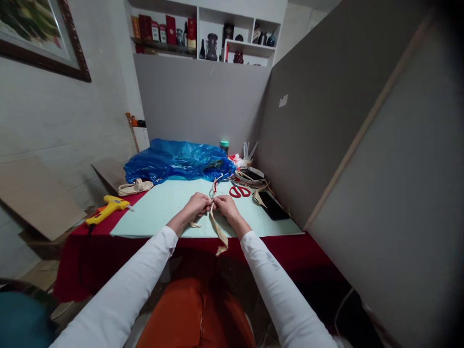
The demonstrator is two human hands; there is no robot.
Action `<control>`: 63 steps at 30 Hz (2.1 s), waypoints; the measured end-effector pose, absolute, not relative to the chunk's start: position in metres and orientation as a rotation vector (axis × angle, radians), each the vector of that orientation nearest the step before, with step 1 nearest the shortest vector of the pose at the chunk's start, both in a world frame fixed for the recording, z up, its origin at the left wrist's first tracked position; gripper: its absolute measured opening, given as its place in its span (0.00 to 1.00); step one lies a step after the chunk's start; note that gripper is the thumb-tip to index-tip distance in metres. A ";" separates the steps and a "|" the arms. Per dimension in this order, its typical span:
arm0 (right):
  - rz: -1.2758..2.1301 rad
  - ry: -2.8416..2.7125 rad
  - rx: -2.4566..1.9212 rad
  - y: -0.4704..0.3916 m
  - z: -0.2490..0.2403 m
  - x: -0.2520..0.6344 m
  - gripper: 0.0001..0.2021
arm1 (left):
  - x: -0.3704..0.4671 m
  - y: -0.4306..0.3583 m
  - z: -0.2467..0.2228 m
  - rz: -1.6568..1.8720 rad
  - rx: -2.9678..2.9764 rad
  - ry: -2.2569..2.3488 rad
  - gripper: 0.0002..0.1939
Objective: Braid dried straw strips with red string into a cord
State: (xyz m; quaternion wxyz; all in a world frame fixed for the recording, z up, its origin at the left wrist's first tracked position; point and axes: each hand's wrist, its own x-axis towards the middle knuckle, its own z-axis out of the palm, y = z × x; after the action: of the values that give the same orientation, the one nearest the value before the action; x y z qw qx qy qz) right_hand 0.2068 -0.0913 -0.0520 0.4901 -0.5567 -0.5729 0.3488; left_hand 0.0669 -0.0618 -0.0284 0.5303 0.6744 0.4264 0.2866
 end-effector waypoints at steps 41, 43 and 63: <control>1.233 -1.115 -0.980 -0.093 -0.049 0.208 0.07 | 0.071 -0.050 -0.017 0.575 1.332 0.802 0.05; 1.191 -1.134 -1.027 -0.094 -0.050 0.208 0.08 | 0.073 -0.048 -0.019 0.606 1.339 0.845 0.07; 0.201 -1.808 -1.835 -0.120 -0.011 0.213 0.06 | 0.083 -0.055 -0.024 0.454 1.613 1.056 0.12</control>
State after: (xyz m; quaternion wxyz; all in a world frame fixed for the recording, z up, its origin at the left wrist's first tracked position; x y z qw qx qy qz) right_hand 0.2131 -0.1199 -0.0105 0.2752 -0.6827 -0.6728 0.0749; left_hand 0.0825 -0.0547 -0.0241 0.5484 0.6809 0.4459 0.1917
